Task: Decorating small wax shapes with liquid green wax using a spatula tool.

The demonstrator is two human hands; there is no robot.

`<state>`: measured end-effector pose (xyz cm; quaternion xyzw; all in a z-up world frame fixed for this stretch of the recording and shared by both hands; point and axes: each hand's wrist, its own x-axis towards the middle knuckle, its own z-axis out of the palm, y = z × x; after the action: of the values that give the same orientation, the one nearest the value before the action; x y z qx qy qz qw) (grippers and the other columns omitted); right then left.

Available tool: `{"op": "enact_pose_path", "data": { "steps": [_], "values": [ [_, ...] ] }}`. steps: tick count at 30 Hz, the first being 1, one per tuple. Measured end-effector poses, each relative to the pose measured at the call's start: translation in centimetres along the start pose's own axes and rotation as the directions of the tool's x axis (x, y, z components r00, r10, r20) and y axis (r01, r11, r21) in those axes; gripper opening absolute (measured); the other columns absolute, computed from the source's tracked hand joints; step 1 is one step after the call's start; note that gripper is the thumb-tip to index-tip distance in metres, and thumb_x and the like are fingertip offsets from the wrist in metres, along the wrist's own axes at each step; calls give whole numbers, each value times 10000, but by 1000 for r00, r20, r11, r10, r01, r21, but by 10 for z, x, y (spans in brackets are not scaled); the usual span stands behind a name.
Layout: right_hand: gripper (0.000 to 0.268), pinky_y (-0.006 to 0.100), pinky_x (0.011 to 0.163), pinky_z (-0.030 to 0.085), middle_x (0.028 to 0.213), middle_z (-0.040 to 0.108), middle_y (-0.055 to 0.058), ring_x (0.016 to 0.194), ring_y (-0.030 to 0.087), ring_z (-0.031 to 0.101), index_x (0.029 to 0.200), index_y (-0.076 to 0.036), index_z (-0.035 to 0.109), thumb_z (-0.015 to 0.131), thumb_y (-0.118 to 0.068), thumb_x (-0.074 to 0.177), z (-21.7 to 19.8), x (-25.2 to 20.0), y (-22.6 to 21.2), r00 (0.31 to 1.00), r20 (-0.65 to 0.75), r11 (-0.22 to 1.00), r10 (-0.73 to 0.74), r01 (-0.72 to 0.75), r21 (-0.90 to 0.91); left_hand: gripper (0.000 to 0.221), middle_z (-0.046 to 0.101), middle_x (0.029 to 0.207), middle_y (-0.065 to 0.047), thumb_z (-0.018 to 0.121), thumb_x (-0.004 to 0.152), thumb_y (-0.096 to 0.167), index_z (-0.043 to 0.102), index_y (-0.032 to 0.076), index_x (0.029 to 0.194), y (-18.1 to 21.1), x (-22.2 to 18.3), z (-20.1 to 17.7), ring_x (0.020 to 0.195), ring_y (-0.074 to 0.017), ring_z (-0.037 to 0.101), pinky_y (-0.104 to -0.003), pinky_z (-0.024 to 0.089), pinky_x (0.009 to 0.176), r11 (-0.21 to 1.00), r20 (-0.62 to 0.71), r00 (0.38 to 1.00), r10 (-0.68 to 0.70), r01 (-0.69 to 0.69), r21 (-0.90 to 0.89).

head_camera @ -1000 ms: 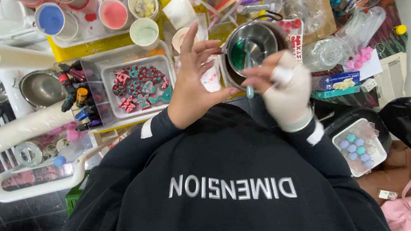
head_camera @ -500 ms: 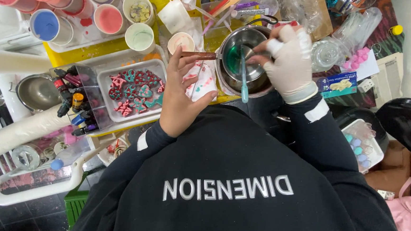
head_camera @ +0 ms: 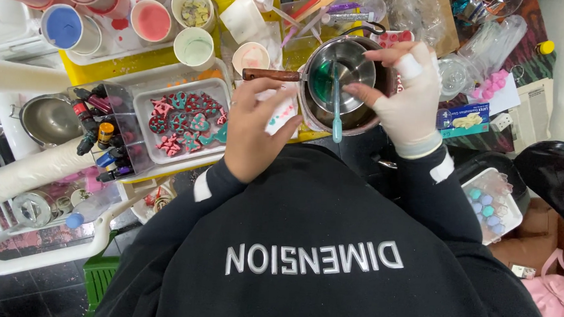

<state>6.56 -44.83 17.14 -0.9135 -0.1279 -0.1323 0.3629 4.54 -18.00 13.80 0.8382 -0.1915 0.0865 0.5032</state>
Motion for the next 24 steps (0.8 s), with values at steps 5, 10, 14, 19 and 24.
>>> {"op": "enact_pose_path", "data": {
  "steps": [5, 10, 14, 19, 24],
  "values": [
    [566, 322, 1044, 535, 1237, 492, 65, 1194, 185, 560, 1291, -69, 665, 993, -88, 830, 12, -14, -12, 999, -21, 966, 29, -23, 256, 354, 614, 1235, -53, 871, 883, 207, 745, 179, 1212, 16, 25, 14, 1241, -293, 546, -457, 403, 1073, 970, 14, 979, 203, -203, 133],
    [524, 320, 1063, 546, 1280, 483, 59, 1227, 171, 565, 1289, -75, 633, 935, -27, 863, 11, -21, -10, 997, -23, 938, 69, -57, 342, 231, 633, 1145, 2, 851, 893, 278, 780, 196, 1097, 25, 33, 32, 1218, -267, 544, -445, 368, 1047, 981, 6, 984, 177, -177, 75],
    [635, 352, 962, 523, 1223, 546, 76, 1156, 218, 568, 1300, -99, 663, 992, -124, 758, 1, -20, -14, 999, -49, 1000, 13, -12, 16, 141, 638, 1088, 22, 834, 897, 270, 803, 200, 1015, 30, 35, 33, 1185, -262, 533, -428, 374, 1032, 991, 41, 991, 127, -128, 26],
    [631, 362, 963, 520, 1262, 538, 93, 1133, 246, 574, 1336, -119, 655, 1000, -189, 811, -2, -24, -16, 999, -38, 1000, -25, 25, -6, 112, 653, 1070, 23, 823, 899, 271, 804, 195, 979, 29, 31, 38, 1161, -260, 543, -433, 375, 986, 995, 47, 994, 94, -96, 34],
    [638, 398, 970, 475, 1200, 563, 82, 1135, 285, 531, 1313, -124, 674, 1001, -184, 768, -5, -26, -17, 992, -33, 974, -119, 111, -197, 101, 658, 1065, 33, 815, 886, 270, 802, 188, 944, 24, 26, 44, 1183, -276, 537, -459, 382, 1025, 997, 26, 997, 74, -75, 34]
  ]
}}
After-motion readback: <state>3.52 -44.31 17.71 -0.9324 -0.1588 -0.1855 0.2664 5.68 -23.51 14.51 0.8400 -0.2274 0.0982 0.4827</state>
